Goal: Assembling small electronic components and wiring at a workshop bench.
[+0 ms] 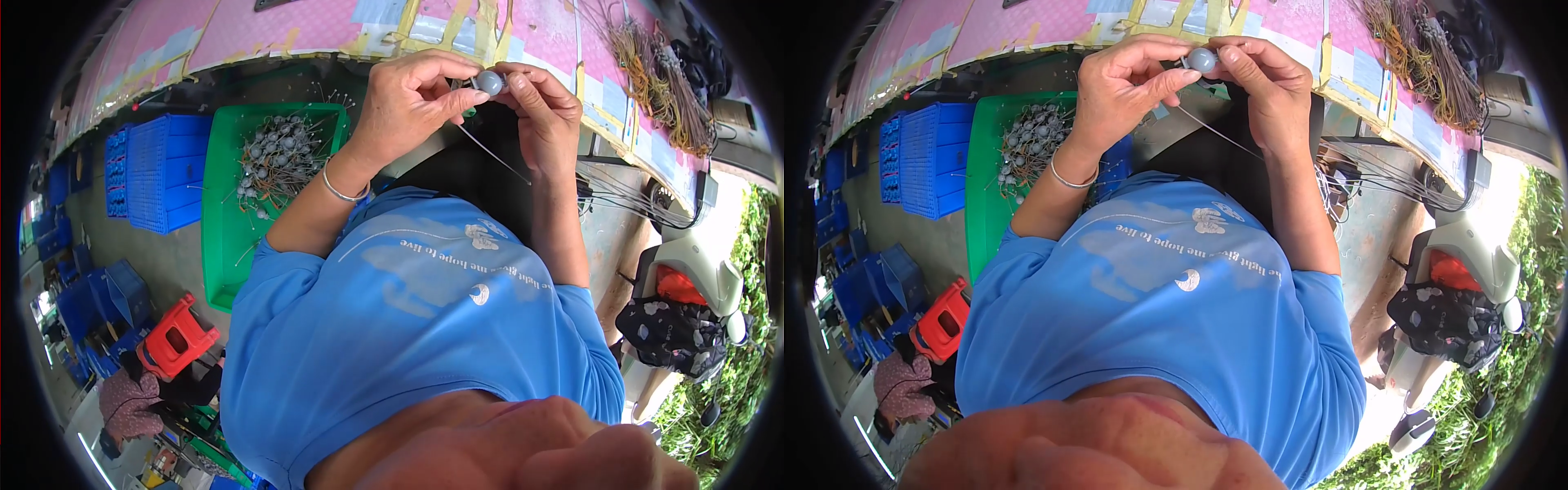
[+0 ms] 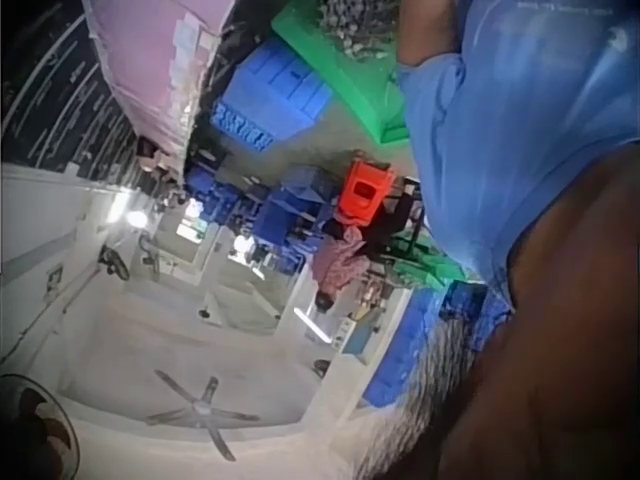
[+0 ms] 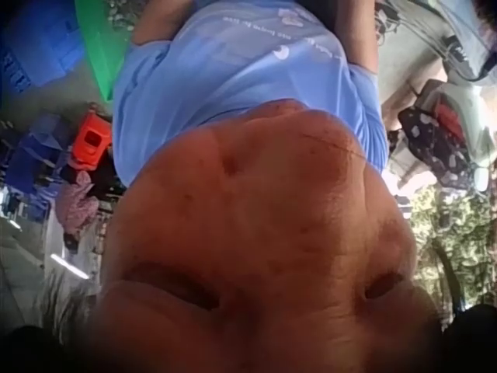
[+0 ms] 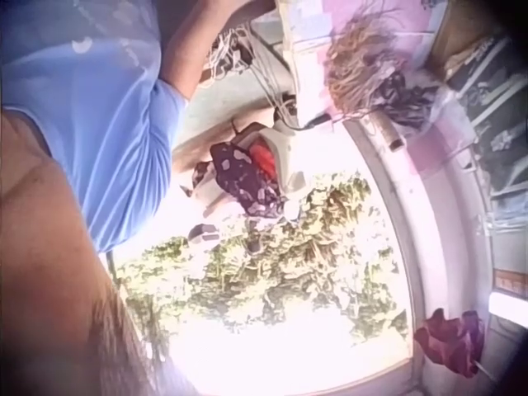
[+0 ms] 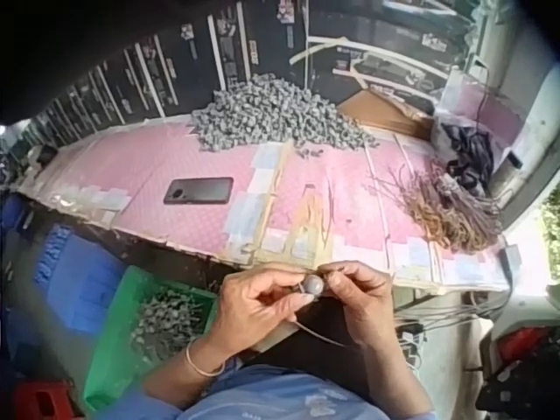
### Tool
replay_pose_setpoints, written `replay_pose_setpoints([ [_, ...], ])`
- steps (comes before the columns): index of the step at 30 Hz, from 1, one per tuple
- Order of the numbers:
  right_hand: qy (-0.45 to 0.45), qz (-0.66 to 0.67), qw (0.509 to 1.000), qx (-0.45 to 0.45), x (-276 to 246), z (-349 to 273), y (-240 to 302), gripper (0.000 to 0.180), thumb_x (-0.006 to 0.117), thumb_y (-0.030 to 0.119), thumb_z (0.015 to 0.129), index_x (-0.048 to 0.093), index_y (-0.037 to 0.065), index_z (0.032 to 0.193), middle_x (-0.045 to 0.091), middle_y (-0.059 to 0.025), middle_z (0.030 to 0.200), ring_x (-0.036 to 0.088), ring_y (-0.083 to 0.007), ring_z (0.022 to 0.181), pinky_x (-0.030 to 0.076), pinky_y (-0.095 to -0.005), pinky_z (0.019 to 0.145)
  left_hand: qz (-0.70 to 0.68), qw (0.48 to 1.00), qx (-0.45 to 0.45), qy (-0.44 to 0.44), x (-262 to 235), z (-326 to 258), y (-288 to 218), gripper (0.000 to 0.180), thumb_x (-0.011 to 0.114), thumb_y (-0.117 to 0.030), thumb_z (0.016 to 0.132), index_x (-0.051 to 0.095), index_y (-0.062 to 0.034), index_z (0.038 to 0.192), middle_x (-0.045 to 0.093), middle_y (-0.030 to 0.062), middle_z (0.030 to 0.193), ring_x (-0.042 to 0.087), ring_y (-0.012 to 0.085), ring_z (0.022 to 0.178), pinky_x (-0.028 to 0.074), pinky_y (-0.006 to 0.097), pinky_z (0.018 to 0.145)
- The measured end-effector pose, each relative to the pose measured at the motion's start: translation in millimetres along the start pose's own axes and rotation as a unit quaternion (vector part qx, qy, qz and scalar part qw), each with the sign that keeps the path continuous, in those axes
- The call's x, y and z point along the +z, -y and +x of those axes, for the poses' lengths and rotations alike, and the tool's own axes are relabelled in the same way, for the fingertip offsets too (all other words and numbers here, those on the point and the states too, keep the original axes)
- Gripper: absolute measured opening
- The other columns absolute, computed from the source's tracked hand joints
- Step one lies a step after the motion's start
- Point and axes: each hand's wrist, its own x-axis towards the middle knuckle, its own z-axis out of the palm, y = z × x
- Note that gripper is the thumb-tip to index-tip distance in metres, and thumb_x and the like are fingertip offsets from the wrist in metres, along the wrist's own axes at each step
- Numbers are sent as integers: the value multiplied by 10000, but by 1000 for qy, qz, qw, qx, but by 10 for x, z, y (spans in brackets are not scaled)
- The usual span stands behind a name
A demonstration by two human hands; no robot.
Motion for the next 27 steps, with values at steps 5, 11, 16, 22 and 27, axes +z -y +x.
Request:
replay_pose_setpoints([
  [5,86,-78,993,-22,-6,11,65,187,677,4,871,682,-21,1056,685,-100,1014,640,-167,940,507,-297,871,36,998,35,46,-97,-43,30,214,725,-56,856,678,19,1051,688,84,1030,672,110,692,537,205,560],
  [11,158,-62,985,-39,-55,139,35,179,694,-3,850,680,-41,1024,659,-97,983,614,-166,898,503,-291,836,-24,993,-85,72,-150,-69,-144,194,700,-48,875,676,18,1055,681,91,1064,684,127,720,548,219,582],
  [16,129,-27,991,-11,79,175,-118,193,677,7,870,689,-55,1052,683,-155,1013,656,-214,893,551,-323,811,-44,996,-82,14,-242,-131,-80,182,711,-48,864,679,24,1028,687,101,1018,686,130,725,554,229,601],
  [22,65,41,995,67,173,166,-384,235,619,23,921,647,-79,1131,692,-202,1028,694,-250,883,593,-362,783,9,998,-44,-47,-434,-371,-46,179,722,-75,853,692,29,996,709,70,907,680,107,707,546,230,609],
  [27,192,-92,967,137,378,120,-265,370,645,-11,887,577,-73,1246,673,-213,1102,694,-245,939,561,-321,819,90,961,-233,-119,-1102,-791,-236,265,773,-194,825,715,-2,999,702,72,740,670,106,603,522,218,523],
])
